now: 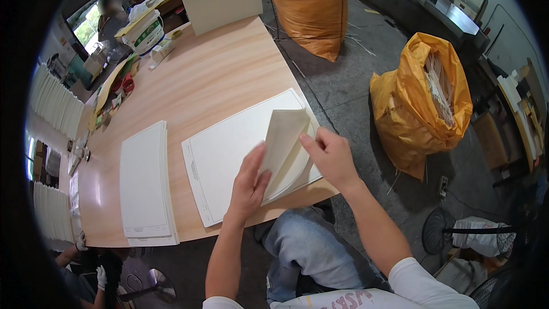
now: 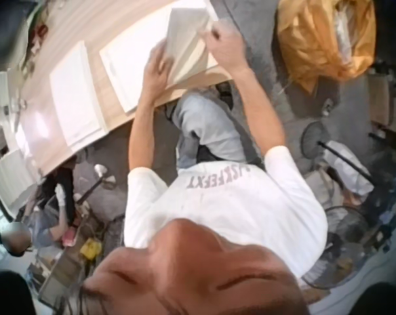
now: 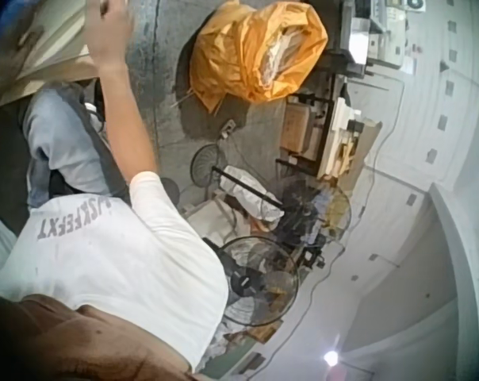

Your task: The person repeatedly picks up stacks of white paper or booklets from a table, opens them to flip through the pages, and places them back down. This inspection cycle is performed multiple times in a workshop setting with other workers visible in the background.

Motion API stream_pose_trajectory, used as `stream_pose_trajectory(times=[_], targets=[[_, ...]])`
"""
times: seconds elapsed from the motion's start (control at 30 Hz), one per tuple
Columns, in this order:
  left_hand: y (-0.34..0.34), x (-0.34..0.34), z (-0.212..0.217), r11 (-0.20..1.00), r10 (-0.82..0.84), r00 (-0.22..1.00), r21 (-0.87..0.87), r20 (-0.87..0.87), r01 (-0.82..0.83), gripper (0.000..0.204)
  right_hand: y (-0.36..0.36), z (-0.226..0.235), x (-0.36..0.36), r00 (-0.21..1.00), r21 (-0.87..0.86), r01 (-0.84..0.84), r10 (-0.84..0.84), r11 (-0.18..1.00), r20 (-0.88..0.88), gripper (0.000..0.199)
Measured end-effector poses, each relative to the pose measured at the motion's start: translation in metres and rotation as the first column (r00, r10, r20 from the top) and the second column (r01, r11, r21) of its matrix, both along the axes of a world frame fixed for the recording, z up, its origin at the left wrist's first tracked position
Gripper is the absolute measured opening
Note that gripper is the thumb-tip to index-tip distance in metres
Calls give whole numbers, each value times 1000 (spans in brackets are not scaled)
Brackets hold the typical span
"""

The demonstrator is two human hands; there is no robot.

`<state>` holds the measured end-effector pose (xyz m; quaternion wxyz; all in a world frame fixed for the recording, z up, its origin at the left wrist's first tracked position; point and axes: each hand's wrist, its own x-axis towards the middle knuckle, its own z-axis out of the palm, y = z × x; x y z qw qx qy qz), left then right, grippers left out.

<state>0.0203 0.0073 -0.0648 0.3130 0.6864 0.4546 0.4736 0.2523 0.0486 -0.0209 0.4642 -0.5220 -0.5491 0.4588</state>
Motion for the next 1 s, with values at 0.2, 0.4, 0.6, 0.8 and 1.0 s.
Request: stream_pose_trajectory(times=[0.2, 0.4, 0.6, 0.8, 1.0], targets=[[1, -5, -1, 984, -141, 976, 83, -163, 156, 50, 4, 21, 4, 918, -210, -171, 78, 963, -388, 39], [2, -5, -6, 994, -108, 990, 13, -95, 109, 54, 2, 15, 7, 929, -175, -146, 74, 974, -362, 39], [3, 2, -12, 997, 19, 1000, 70, -19, -18, 48, 3, -3, 6, 994, -12, -75, 74, 997, -82, 37], [2, 0, -2, 982, -120, 973, 123, -196, 146, 54, 0, 8, 4, 879, -178, -133, 33, 975, -475, 36], [0, 1, -1, 993, -65, 978, 80, -196, 82, 57, -28, -16, 17, 869, 506, 243, -418, 828, 265, 32]])
